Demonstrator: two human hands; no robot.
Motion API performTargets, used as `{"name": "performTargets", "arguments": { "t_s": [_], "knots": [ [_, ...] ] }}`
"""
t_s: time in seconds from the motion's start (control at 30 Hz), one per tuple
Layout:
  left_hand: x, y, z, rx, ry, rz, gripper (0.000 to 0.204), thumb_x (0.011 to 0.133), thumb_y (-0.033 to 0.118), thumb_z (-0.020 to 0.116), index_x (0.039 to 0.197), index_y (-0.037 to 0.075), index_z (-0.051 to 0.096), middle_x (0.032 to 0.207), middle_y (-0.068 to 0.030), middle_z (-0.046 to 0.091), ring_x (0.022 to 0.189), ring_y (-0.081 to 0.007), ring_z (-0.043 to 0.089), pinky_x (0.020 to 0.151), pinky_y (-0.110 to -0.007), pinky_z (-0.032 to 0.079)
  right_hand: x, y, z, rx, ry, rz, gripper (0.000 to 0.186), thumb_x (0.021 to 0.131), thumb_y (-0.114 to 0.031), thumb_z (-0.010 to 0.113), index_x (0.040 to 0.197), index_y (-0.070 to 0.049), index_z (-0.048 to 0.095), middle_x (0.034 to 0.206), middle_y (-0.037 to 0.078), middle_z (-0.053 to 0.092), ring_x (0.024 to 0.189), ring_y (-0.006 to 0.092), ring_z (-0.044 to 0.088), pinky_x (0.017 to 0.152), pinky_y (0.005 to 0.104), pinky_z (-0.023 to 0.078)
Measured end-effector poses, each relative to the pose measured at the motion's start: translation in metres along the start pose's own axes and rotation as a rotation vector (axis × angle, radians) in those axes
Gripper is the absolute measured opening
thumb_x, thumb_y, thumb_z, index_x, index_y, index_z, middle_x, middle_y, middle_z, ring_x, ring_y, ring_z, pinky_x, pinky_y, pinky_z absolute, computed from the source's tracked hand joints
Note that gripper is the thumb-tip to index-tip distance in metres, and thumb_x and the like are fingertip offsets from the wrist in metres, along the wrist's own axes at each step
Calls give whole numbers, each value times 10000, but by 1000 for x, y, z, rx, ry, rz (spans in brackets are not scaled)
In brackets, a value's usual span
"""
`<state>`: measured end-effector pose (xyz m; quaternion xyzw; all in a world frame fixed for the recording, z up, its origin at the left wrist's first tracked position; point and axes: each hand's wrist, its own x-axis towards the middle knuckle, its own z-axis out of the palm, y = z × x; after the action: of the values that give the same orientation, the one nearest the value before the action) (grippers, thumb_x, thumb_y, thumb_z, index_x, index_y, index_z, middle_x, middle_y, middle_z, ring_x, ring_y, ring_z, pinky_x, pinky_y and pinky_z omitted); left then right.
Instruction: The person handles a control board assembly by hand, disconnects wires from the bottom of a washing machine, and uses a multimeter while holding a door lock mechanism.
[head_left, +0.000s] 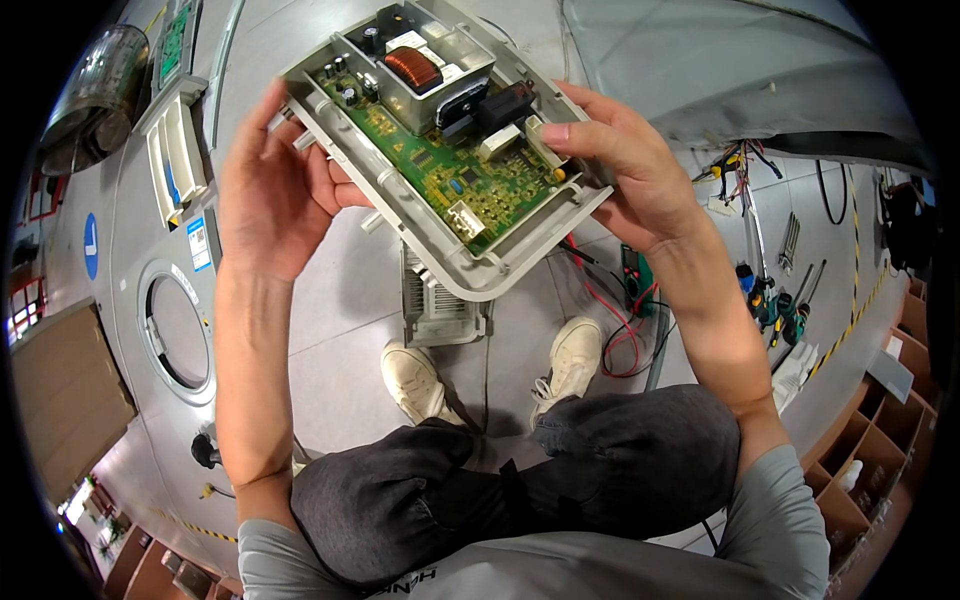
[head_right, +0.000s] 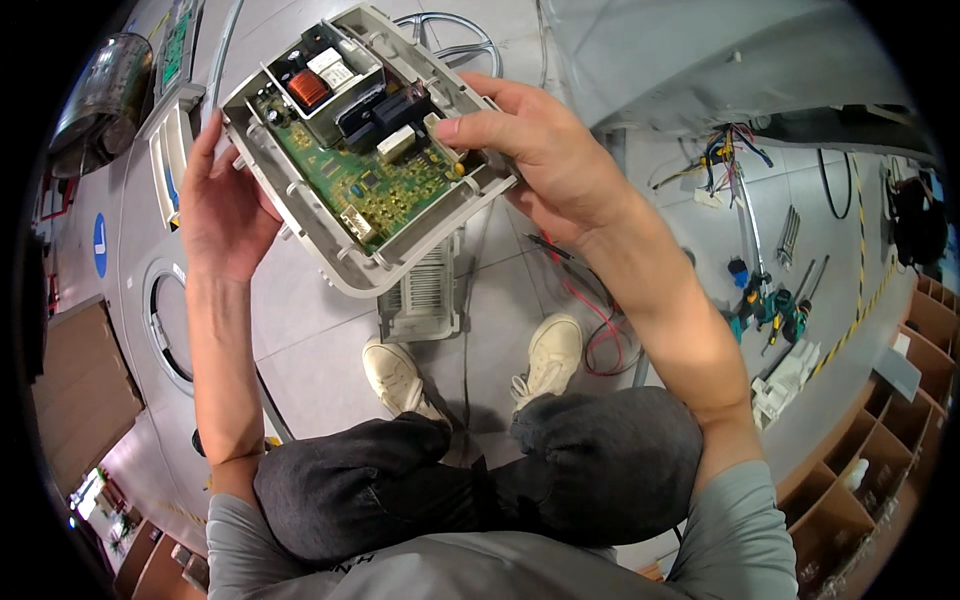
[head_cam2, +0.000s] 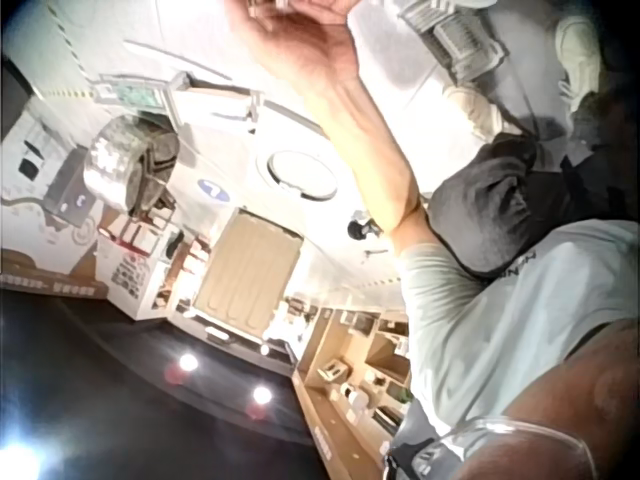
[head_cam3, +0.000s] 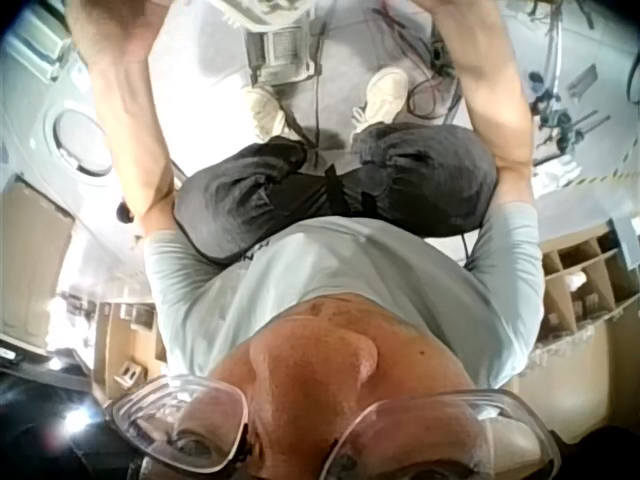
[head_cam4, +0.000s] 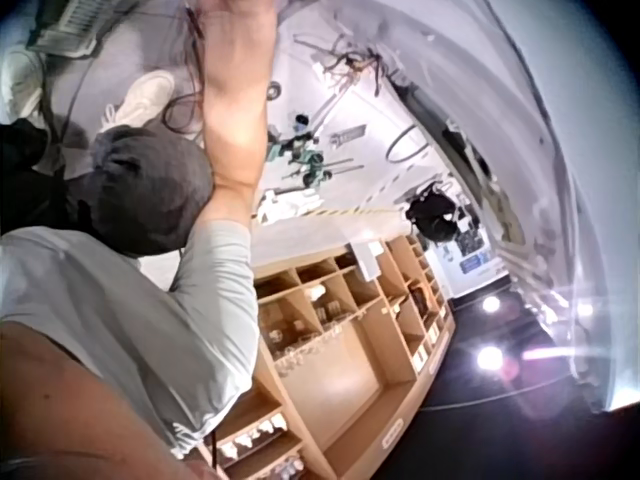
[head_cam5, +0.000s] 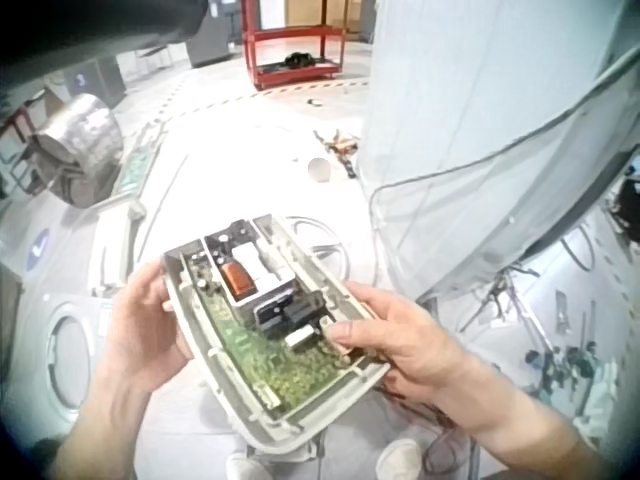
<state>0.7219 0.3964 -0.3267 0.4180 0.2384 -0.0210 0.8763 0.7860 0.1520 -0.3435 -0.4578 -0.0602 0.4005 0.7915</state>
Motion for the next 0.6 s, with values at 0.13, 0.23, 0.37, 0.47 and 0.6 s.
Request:
{"name": "performTargets", "arguments": {
  "t_s": [0.13,0.23,0.37,0.47,0.6],
  "knots": [
    [15,3,-29,-130,-174,-69,594,943,487,395,1057,-53,614,994,-185,670,837,-291,680,740,-446,578,-1,1,-6,-1,-5,35,440,811,-100,641,1215,36,534,1001,65,655,881,106,628,808,231,489],
    [24,1,-42,-119,-135,-117,590,911,499,479,1096,-47,605,1014,-188,668,877,-276,679,774,-409,574,-1,0,-5,-100,-91,34,566,793,-104,639,1287,88,444,1094,122,633,957,146,634,838,249,512],
    [28,-5,-66,-93,-293,-233,663,915,497,462,1195,-101,527,1065,-219,643,919,-278,672,775,-381,577,-3,-6,4,-335,-129,63,609,736,-136,691,1264,87,486,1122,128,629,974,146,613,876,249,468],
    [22,-11,-79,-57,-330,-255,598,874,358,595,1260,-83,477,1138,-218,611,993,-279,645,844,-359,551,-3,-7,2,-450,-185,118,620,727,-141,695,1268,81,492,1132,130,627,985,158,608,893,250,457],
    [20,-10,-80,234,-548,-246,775,712,265,760,1302,-88,401,1169,-161,597,1048,-215,608,912,-307,488,2,2,-5,-398,-237,143,499,750,-153,653,1180,85,566,975,90,654,876,117,601,803,245,462]
  ]
}}
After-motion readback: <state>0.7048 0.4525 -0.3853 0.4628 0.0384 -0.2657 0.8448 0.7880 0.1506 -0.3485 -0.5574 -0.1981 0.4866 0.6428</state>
